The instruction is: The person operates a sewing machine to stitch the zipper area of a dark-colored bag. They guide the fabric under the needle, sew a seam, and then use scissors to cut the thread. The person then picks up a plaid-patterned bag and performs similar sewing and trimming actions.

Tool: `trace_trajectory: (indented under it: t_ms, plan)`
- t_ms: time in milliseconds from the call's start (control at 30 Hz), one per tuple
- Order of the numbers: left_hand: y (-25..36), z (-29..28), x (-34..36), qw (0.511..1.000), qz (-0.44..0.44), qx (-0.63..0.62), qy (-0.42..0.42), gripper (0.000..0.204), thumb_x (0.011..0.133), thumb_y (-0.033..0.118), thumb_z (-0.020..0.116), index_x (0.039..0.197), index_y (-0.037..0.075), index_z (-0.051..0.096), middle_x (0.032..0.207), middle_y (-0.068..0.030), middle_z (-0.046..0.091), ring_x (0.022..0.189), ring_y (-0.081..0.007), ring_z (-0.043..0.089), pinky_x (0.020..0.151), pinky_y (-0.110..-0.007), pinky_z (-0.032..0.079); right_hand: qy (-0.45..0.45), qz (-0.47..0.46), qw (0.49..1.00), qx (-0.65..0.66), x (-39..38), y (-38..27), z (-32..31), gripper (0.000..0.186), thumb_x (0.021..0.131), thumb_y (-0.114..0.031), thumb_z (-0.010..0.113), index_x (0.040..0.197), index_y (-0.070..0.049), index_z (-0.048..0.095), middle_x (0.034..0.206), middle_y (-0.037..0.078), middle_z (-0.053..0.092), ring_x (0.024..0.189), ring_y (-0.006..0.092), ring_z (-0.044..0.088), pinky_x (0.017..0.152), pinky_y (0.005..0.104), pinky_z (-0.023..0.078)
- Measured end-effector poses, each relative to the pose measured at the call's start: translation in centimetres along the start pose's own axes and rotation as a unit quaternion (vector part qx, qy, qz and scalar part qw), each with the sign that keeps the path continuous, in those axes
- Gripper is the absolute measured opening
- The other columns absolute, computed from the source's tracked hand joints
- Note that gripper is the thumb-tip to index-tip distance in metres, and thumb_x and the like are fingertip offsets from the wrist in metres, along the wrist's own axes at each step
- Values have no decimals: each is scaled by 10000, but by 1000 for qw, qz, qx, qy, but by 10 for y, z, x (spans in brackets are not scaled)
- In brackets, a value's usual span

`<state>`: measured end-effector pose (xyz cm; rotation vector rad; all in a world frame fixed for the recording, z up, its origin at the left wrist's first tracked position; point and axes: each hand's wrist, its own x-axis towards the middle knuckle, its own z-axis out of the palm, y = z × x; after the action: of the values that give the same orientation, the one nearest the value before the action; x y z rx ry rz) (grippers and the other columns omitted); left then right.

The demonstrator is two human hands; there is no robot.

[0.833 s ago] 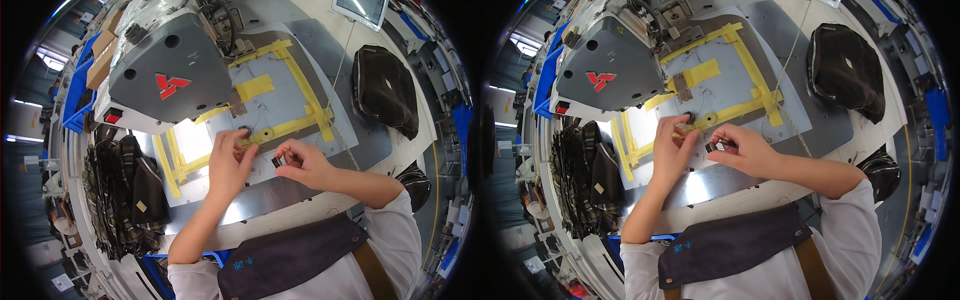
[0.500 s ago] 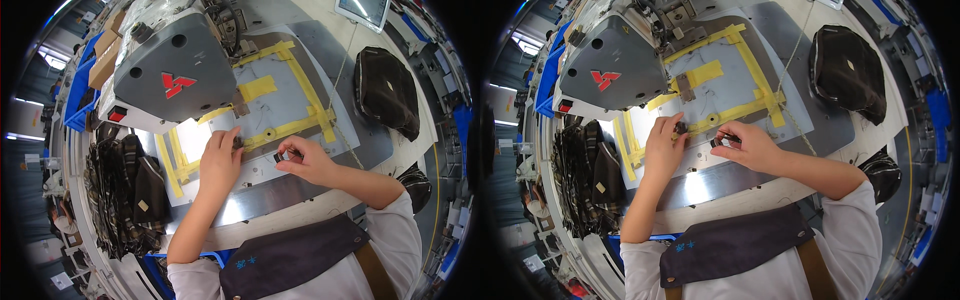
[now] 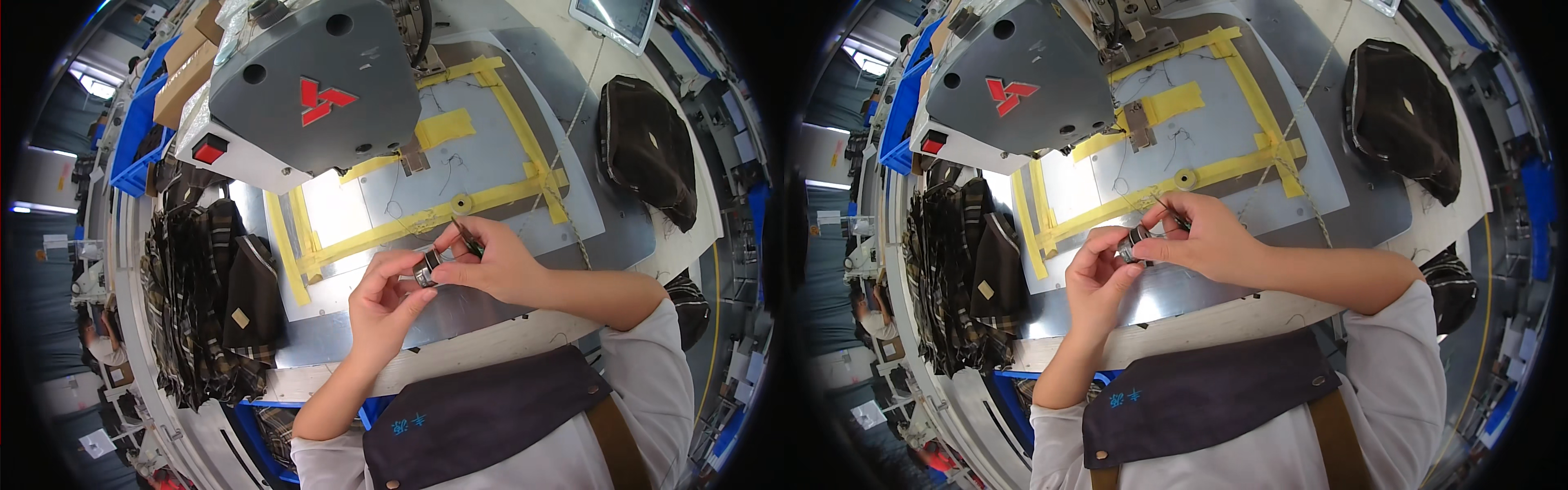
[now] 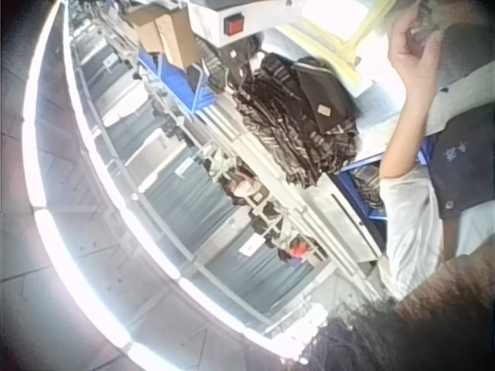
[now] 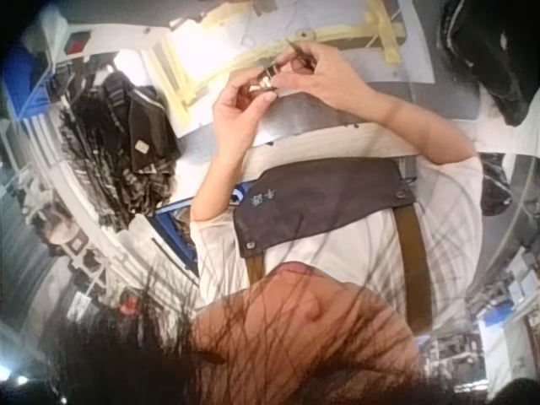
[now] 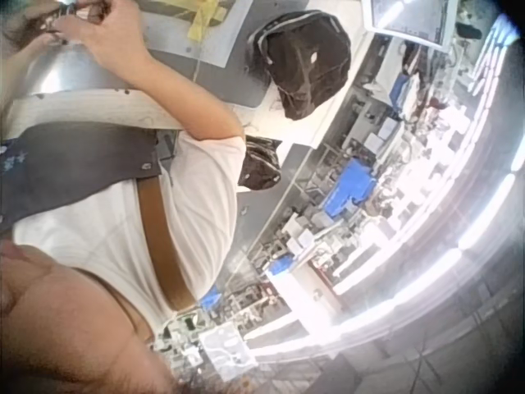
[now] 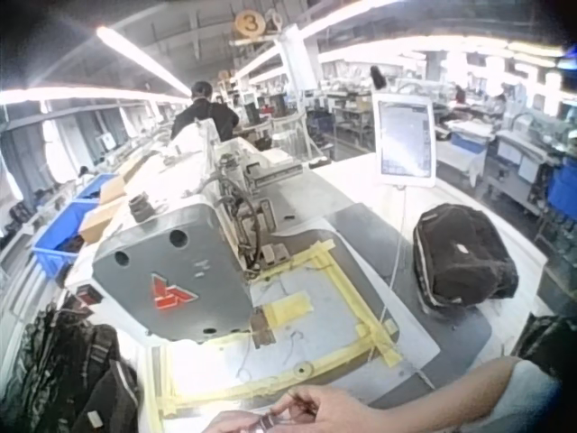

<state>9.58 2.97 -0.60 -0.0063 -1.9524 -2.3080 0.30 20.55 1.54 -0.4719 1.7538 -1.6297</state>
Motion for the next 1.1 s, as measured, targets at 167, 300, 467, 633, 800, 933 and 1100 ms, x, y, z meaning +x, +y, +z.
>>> trace_trajectory:
  t_ms: [167,300,467,633,800,933,1100]
  plan:
    - [-7,8,3,993,68,99,-15,404,765,-69,698,1147,-1,584,1167,-135,563,980,-173,594,733,-258,536,-36,26,999,-18,-1,3,-13,308,761,-275,775,909,-42,638,667,-65,457,636,37,376,590,217,324]
    - [-14,9,6,994,47,102,-14,397,770,-46,707,1146,-2,587,1112,-126,606,915,-154,606,707,-249,533,-20,6,999,-43,2,14,-13,342,786,-334,734,879,-13,660,659,13,521,630,79,440,575,251,355]
    - [-16,5,7,999,-36,6,14,372,801,-21,692,1157,-9,582,1077,-117,613,850,-122,587,712,-244,523,-70,-26,993,-95,-3,14,-4,273,866,-272,649,900,-1,644,720,105,618,654,146,538,596,294,415]
    - [-18,-3,6,997,-71,-38,18,353,816,-29,674,1157,-11,582,1075,-119,605,862,-121,588,766,-257,512,-14,-123,979,-164,-12,3,-12,98,849,-144,646,838,-46,646,673,33,502,627,122,455,581,280,374]
    - [-18,6,4,990,-96,-83,-63,355,813,-52,667,1156,-9,585,1067,-102,609,898,-117,590,787,-256,501,43,-220,960,-167,1,-5,-15,88,827,-125,650,827,-38,649,790,45,477,684,155,477,611,290,391]
    - [-25,2,-2,986,-115,-39,-112,361,793,-33,700,1137,-6,591,1033,-75,625,876,-114,607,776,-248,500,19,-241,949,-203,18,-2,-6,93,806,-134,661,831,-45,650,882,55,483,732,171,502,641,291,414]
    - [-27,0,-1,982,-149,22,-117,351,762,-6,741,1088,-5,610,1013,-60,639,823,-119,626,762,-245,498,-44,-258,943,-205,19,-8,3,89,775,-95,678,850,-67,640,958,45,493,728,183,510,663,284,428]
